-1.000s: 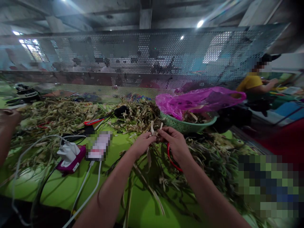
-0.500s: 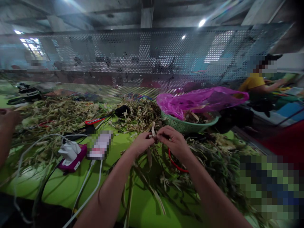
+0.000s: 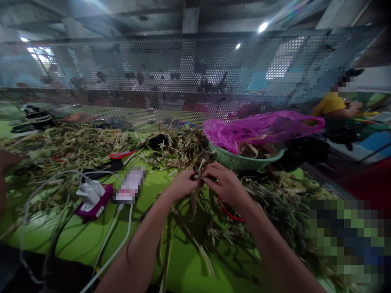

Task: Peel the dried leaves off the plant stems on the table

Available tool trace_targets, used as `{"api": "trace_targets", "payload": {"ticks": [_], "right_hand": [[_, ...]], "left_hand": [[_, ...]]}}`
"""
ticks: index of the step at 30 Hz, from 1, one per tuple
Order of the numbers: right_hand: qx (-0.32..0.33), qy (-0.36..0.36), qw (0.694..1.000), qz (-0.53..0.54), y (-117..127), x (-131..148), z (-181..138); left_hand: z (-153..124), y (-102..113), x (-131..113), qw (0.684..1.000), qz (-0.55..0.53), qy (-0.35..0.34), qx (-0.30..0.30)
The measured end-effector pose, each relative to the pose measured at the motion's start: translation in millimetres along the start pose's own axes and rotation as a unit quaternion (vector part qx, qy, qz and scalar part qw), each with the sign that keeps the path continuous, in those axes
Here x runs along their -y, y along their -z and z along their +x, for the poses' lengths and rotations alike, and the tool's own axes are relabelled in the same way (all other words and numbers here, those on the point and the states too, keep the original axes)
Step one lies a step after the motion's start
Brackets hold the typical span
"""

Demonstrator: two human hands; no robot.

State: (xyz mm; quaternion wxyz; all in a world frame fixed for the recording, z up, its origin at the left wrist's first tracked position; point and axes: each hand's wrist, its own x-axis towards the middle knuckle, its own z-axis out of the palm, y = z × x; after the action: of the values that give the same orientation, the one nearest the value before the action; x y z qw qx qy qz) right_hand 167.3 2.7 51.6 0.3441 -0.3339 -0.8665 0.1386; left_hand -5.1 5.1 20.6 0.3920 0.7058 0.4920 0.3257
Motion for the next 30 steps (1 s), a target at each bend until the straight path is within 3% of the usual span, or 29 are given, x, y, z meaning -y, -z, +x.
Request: {"api": "trace_targets", "payload": {"ticks": [10, 25, 30], "right_hand": [[-0.028, -0.023, 0.999, -0.012, -5.6, 9.0, 0.6], [-0.049, -0.034, 0.998, 0.038, -8.4, 11.0, -2.7], [-0.041, -0.034, 0.997, 0.056, -3.6, 12.6, -2.9]], "left_hand": [[-1.3, -3.1, 3.5, 0.996, 0.089, -0.016, -0.026], [-0.5, -4.9, 10.8, 0.995, 0.07, -0.064, -0.024], [2.8, -7.9, 14.4, 0.999, -0.02, -0.046, 0.005]]}}
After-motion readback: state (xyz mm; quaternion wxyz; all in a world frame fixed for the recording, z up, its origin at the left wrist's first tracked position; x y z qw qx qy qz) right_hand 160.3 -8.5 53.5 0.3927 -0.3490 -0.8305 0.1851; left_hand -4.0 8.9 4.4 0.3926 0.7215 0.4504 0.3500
